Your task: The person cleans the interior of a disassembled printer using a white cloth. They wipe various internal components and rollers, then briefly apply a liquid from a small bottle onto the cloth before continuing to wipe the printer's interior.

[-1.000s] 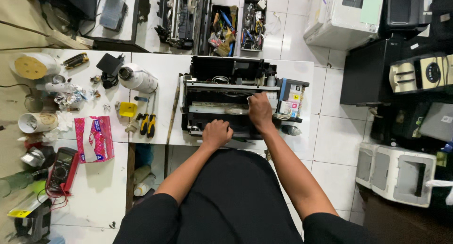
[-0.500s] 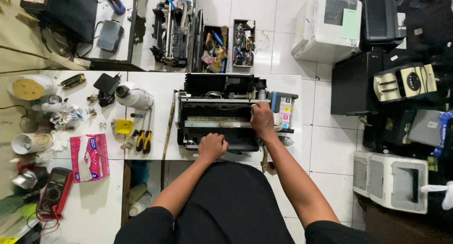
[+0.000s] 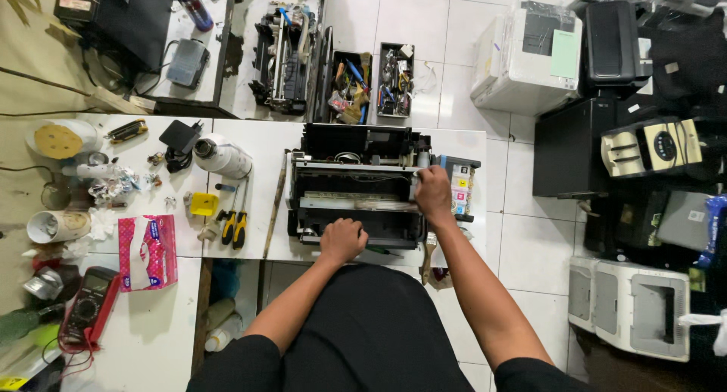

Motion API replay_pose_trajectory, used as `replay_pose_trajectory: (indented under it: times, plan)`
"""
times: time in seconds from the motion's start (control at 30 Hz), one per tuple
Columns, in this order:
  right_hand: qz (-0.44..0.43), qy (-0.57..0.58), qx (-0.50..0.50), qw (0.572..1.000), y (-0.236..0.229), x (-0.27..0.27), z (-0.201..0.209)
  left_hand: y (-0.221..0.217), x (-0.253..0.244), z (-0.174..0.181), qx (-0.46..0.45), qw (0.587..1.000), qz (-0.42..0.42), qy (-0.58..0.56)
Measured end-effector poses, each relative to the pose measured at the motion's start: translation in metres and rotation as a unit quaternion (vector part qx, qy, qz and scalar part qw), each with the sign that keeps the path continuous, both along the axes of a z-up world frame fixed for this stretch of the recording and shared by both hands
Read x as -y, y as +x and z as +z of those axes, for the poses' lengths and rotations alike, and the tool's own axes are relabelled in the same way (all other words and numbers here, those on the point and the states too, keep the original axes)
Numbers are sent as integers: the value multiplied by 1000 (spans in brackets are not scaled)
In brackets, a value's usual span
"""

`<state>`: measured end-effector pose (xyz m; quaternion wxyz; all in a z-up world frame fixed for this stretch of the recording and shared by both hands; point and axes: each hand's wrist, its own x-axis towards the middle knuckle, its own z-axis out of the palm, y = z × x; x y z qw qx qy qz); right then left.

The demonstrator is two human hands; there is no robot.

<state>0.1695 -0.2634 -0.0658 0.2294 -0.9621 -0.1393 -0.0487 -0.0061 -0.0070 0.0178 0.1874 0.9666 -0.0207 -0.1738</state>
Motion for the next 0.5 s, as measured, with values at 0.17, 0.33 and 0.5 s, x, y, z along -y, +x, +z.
replay_pose_trajectory:
  times: [0.17,0.33,0.5]
  plan:
    - [12,-5,11,1000,-2,-9,-1,3,0,1,-6,1000,0,-1]
    - [91,-25,15,995,-8,4,10,-5,2,1,-2,1000,-3,7]
    - [45,42,-15,998,7,36,28,4,-2,1,-34,997,20,-60]
